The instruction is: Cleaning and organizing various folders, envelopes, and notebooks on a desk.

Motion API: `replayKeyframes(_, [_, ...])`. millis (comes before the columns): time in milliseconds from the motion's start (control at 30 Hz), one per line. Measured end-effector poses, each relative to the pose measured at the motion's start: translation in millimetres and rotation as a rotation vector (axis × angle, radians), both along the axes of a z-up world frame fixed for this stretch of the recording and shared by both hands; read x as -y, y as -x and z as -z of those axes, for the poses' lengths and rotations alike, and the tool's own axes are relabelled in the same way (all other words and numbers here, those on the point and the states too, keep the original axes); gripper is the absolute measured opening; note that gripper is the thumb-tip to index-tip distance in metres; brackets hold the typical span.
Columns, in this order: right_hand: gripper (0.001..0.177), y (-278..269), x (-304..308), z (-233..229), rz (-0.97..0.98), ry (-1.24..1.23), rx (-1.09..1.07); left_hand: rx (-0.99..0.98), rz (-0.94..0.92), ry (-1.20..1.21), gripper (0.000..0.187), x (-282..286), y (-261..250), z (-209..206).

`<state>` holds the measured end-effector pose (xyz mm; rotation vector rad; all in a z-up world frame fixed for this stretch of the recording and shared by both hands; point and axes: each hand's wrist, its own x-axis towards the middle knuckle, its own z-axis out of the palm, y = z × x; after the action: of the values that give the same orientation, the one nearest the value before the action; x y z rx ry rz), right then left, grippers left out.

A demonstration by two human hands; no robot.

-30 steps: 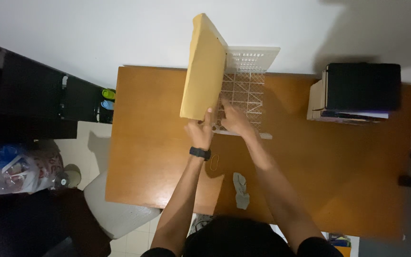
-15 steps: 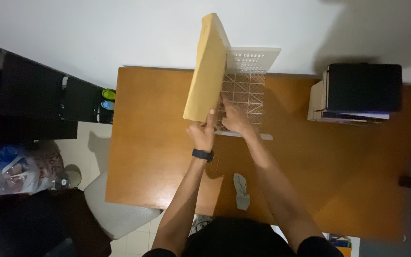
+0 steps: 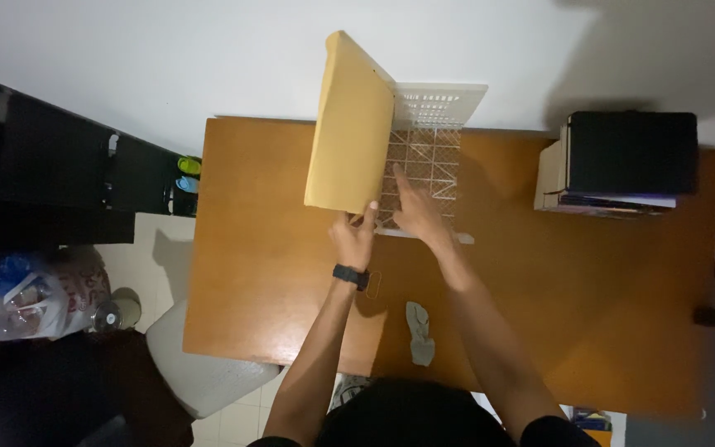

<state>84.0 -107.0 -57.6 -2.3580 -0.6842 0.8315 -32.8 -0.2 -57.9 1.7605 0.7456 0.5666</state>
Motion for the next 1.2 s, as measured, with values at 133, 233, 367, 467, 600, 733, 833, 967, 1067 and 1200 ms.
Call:
replayKeyframes(133, [0.100, 3.8, 5.9, 46.9, -0.047, -0.279, 0.362, 0.010, -0.030, 0.001, 0.042, -0.9, -0.4, 22.8])
replayKeyframes(233, [0.091, 6.9, 4.4, 31.5, 0.016, -0.090, 0.104, 0.030, -0.031, 0.012, 0.040, -1.9, 1.6, 32.6])
replayKeyframes(367, [0.090, 7.3, 1.3, 11.0, -0.028, -0.048, 0.082, -0.100, -0.066, 0.038, 0.036, -0.5, 2.7, 23.4])
replayKeyframes(467, [0.087, 7.7, 2.7, 7.9, -0.040, 0.019, 0.081, -0.081, -0.068, 0.072, 0.035, -0.2, 5.6, 24.9])
replayKeyframes(600, [0.086, 9.9, 2.3, -5.4, -0.032, -0.028, 0.109, -0.074, -0.027, 0.053, 0.035, -0.7, 9.1, 31.4])
replayKeyframes(733, [0.076, 10.2, 5.1, 16.8, -0.020, -0.008, -0.008, -0.131, -0.036, 0.023, 0.035, -0.3, 12.2, 34.3])
replayKeyframes(833, [0.071, 10.1, 8.0, 16.0, -0.070, -0.086, 0.210, -0.159, -0.048, -0.106, 0.041, 1.7, 14.1, 25.9])
replayKeyframes(967, [0.073, 11.9, 7.2, -2.5, -0.063, 0.060, 0.090, -0.209, -0.045, -0.084, 0.049, 3.4, 19.2, 21.3])
replayKeyframes(1067, [0.072, 13.6, 11.4, 16.1, -0.035, -0.044, 0.121, -0.177, -0.016, -0.034, 0.053, 3.6, 24.0, 18.7])
replayKeyframes(1200, [0.063, 23.9, 22.0, -7.6, -0.004, -0.189, 0.419, -0.219, -0.030, 0.020, 0.058, 5.1, 30.3, 7.8])
